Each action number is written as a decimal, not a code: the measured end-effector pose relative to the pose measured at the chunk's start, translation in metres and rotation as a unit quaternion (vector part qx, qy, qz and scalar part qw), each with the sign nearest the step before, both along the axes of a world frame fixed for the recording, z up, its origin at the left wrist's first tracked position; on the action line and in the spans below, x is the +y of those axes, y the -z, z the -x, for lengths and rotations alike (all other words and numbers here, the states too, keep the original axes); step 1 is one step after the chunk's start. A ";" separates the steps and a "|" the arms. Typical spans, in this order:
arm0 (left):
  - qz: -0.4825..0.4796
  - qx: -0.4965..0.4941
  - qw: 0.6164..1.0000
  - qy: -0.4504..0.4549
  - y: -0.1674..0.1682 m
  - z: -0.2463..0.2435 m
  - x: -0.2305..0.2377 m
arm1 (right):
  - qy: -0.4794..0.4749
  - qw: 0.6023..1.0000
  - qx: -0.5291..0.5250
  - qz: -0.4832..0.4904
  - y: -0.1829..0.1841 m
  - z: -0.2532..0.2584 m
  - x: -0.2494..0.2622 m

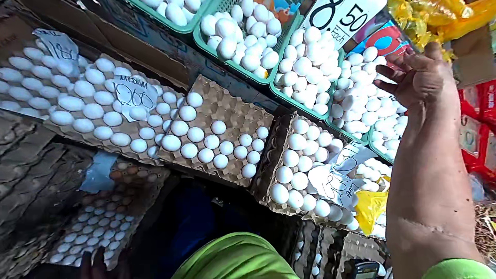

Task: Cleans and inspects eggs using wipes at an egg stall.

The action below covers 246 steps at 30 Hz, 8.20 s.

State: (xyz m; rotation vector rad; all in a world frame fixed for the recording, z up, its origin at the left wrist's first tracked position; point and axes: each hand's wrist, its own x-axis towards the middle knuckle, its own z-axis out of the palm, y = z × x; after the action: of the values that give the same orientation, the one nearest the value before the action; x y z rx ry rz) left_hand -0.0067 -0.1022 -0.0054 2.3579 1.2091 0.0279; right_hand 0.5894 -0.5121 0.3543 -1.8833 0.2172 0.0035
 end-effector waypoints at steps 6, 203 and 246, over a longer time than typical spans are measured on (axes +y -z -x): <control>-0.056 -0.222 0.965 0.128 -0.077 -0.191 0.047 | -0.002 1.000 0.010 0.007 0.004 -0.017 0.004; 0.641 -0.194 0.735 -0.110 -0.204 -0.431 0.046 | -0.228 0.884 -0.183 0.366 0.149 0.110 0.277; 0.630 -0.155 0.761 -0.004 -0.192 -0.406 0.079 | -0.476 0.822 -0.207 0.235 0.148 0.101 0.321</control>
State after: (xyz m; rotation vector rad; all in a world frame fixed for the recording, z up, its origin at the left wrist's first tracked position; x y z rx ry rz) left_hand 0.3990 -0.0230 0.1862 1.0742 0.6632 -0.2918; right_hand 0.4885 -0.1906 0.2067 -2.2327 -1.1304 0.2386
